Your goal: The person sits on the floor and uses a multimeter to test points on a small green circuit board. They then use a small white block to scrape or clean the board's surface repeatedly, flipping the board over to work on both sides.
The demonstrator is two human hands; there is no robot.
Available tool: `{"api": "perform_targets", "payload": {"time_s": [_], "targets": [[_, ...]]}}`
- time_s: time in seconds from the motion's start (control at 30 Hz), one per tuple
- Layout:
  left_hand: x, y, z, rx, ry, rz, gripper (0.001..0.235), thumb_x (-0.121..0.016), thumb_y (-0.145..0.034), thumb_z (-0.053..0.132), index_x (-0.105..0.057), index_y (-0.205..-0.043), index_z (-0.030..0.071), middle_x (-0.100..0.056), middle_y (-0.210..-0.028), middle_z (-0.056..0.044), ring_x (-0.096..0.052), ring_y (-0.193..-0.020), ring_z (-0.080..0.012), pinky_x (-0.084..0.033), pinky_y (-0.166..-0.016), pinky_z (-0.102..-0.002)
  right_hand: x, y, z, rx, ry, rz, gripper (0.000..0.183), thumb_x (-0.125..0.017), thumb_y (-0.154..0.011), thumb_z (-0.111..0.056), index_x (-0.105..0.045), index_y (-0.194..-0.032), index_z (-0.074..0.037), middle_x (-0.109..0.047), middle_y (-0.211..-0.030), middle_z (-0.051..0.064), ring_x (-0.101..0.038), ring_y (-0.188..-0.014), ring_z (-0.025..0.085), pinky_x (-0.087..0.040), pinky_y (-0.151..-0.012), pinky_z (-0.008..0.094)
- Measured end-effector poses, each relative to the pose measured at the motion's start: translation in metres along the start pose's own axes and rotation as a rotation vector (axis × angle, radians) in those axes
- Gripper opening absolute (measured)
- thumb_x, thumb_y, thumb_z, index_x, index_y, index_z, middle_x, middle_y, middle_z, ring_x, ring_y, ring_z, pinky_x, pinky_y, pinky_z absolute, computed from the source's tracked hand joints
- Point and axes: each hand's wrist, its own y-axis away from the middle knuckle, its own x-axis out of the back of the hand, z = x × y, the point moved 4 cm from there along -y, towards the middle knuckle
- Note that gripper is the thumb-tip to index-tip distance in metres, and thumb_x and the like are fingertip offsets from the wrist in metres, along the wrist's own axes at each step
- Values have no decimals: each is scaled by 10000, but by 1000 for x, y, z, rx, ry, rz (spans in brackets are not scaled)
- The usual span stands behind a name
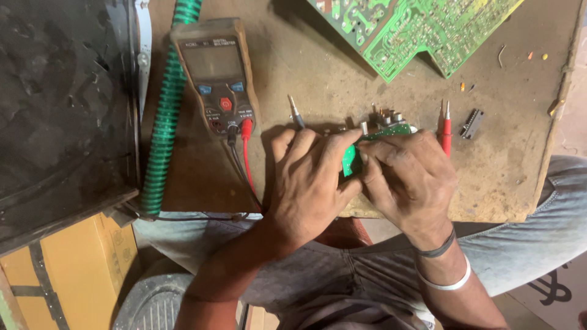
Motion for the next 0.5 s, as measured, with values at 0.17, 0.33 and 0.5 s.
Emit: {"api": "perform_targets", "payload": {"time_s": [0.17,0.33,0.5], "targets": [[1,-2,2,-21,-6,41,617,-843,-823,223,-550,-1351,95,-686,-1098,-31,-567,-1065,-223,-327,-1035,-461,0,-3,-4,-4,-11,6,184,-786,-886,3,-723,-1055,-34,-718,-1032,114,-661,-910,249,-527,-772,333],[2,0,1,-6,6,7,615,-843,-810,205,-557,-1343,94,-670,-1034,-30,-570,-1044,-227,-327,-1023,-464,-2,-1,-2,4,-19,16,194,-781,-885,12,-724,-1067,-27,-716,-1037,118,-668,-921,261,-532,-774,338],[5,-1,2,-17,26,12,616,-849,-814,205,-556,-1344,94,-669,-1047,-25,-573,-1048,-224,-329,-1027,-457,-2,3,0,11,-23,11,191,-786,-883,7,-721,-1060,-24,-713,-1039,123,-675,-905,264,-539,-778,343]]}}
